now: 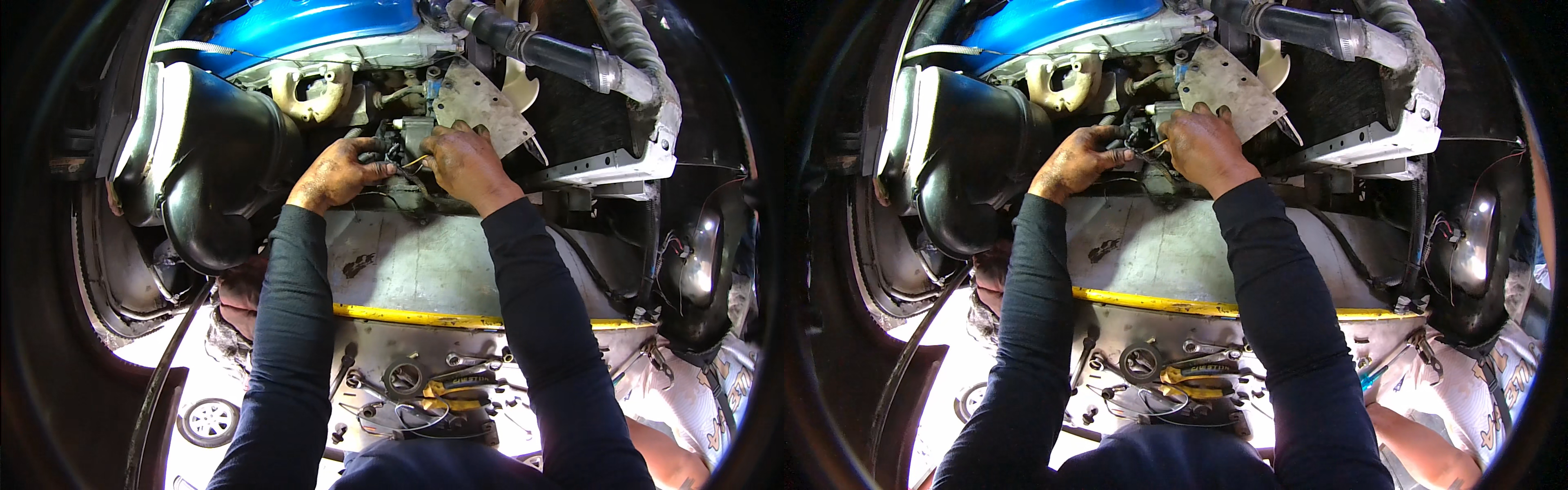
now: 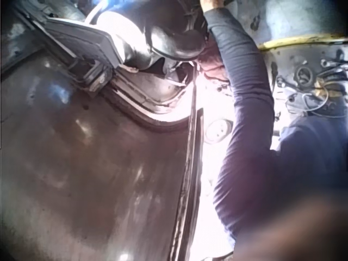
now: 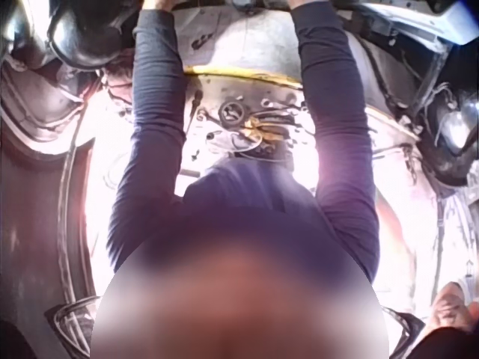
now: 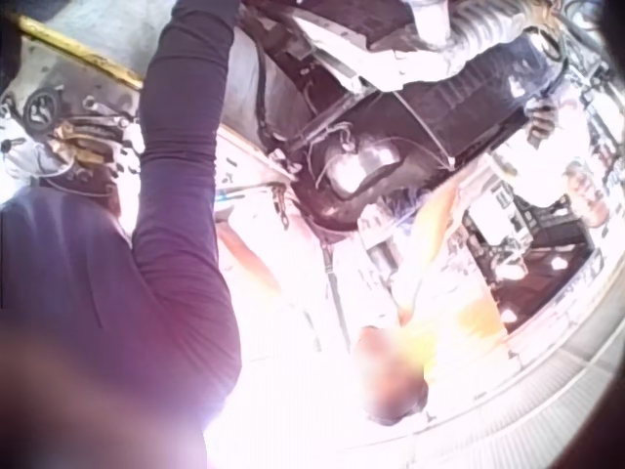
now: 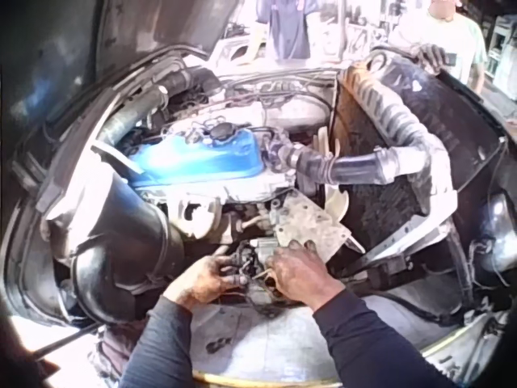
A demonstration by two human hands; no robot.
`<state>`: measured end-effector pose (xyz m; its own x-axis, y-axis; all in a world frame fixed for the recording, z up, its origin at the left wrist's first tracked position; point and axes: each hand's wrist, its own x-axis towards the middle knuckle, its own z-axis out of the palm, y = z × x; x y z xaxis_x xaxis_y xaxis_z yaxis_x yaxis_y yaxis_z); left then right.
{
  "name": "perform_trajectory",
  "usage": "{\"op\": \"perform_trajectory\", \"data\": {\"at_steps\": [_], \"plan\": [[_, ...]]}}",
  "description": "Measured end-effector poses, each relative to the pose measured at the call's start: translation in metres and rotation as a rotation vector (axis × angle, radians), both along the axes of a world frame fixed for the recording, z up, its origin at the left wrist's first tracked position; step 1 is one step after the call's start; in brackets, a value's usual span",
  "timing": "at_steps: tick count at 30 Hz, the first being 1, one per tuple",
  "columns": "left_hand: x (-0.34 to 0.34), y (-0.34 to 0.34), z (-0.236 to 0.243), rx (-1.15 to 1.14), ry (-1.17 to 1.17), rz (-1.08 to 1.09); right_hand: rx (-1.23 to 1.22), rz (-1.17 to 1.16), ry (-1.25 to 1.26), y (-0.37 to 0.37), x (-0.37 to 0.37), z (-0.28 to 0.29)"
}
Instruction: The person works under the hood of a blue car, using pliers and wrenches to manipulate engine components and wiring. They repeatedly adjust and tighten parts near the alternator and surrounding hoses, occasionally reaching for tools on the metal surface below.
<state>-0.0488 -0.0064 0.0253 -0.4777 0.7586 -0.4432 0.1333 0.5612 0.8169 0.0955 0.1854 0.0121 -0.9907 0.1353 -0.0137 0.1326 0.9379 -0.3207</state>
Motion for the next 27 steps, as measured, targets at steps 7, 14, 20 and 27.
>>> {"op": "perform_trajectory", "data": {"at_steps": [7,14,20,27], "plan": [[0.003,0.005,-0.002,-0.2,0.11,0.066,-0.068,0.038,-0.113,-0.012,0.007,0.011],[-0.004,0.002,-0.005,-0.165,-0.029,0.097,-0.141,0.034,-0.003,-0.028,0.0,-0.007],[-0.005,-0.001,-0.005,-0.161,0.06,0.062,-0.119,0.108,0.031,-0.026,0.0,-0.019],[-0.005,-0.001,-0.004,-0.178,0.065,0.078,-0.311,0.095,-0.05,-0.028,-0.006,-0.018]]}}
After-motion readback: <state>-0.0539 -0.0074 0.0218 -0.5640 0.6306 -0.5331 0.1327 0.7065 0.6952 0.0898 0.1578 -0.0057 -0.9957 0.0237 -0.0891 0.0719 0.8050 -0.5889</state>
